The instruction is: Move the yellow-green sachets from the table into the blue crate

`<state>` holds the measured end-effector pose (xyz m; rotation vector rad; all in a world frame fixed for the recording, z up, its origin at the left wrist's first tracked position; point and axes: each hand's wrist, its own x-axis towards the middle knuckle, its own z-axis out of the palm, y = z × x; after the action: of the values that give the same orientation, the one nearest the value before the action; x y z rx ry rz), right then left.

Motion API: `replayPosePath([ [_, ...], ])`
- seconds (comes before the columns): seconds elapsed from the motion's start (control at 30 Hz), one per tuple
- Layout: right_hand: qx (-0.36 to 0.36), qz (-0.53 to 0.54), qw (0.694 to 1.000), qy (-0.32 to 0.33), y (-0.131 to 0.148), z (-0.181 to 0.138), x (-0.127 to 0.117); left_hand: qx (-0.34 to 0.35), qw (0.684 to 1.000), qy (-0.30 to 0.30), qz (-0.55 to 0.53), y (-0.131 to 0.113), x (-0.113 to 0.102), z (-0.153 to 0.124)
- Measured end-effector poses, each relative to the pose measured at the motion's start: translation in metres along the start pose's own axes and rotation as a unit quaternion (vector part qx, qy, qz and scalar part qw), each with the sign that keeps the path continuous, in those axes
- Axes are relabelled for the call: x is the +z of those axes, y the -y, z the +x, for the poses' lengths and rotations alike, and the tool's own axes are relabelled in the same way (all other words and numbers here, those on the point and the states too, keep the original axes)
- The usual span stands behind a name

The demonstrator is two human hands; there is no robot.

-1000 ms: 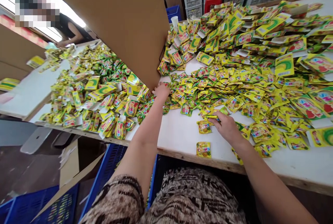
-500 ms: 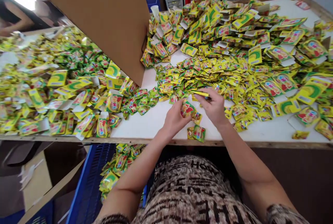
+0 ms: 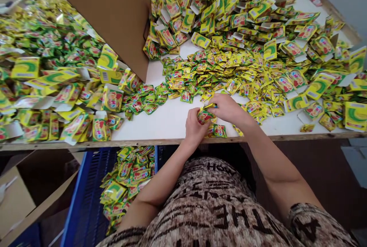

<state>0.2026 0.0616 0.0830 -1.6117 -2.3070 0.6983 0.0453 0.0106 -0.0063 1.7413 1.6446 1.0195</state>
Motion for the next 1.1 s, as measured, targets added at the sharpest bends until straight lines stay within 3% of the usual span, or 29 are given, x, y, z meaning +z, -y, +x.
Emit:
replayPosePath([
  [0.13,-0.015,-0.024,0.999,-0.028,0.017,0.0,0.007,-0.037,0.999,-0.011,-0.033,0.001,-0.005,-0.004],
  [0.23,-0.06,-0.034,0.998,-0.005,0.023,0.0,0.01,-0.066,0.993,0.028,-0.092,0.004,-0.014,-0.006],
  [0.3,-0.088,0.018,0.996,-0.004,0.025,0.0,0.008,-0.098,0.971,0.083,-0.2,0.009,-0.023,-0.005],
  [0.43,-0.117,0.115,0.986,-0.04,0.023,0.003,0.011,-0.128,0.898,0.179,-0.381,0.019,-0.041,-0.007],
  [0.5,-0.163,0.113,0.979,-0.05,0.021,0.002,0.02,-0.132,0.89,0.187,-0.393,0.022,-0.047,-0.008],
  [0.63,-0.212,0.139,0.967,-0.009,0.013,-0.011,0.041,-0.124,0.903,0.186,-0.368,0.024,-0.054,-0.01],
  [0.73,-0.138,0.266,0.951,-0.083,0.009,-0.026,0.05,-0.116,0.897,0.201,-0.377,0.023,-0.057,-0.01],
  [0.8,-0.034,0.386,0.912,-0.131,0.009,-0.034,0.058,-0.128,0.886,0.2,-0.399,0.022,-0.061,-0.01],
  [0.87,0.06,0.493,0.862,-0.102,0.012,-0.038,0.069,-0.154,0.87,0.214,-0.416,0.021,-0.067,-0.01],
  [0.93,0.108,0.551,0.827,-0.032,0.018,-0.039,0.078,-0.17,0.862,0.236,-0.415,0.02,-0.072,-0.009],
  [1.0,0.105,0.555,0.825,-0.006,0.024,-0.036,0.085,-0.175,0.867,0.227,-0.407,0.02,-0.077,-0.008],
  [1.1,0.053,0.508,0.857,-0.07,0.031,-0.03,0.086,-0.171,0.894,0.137,-0.391,0.021,-0.079,-0.008],
])
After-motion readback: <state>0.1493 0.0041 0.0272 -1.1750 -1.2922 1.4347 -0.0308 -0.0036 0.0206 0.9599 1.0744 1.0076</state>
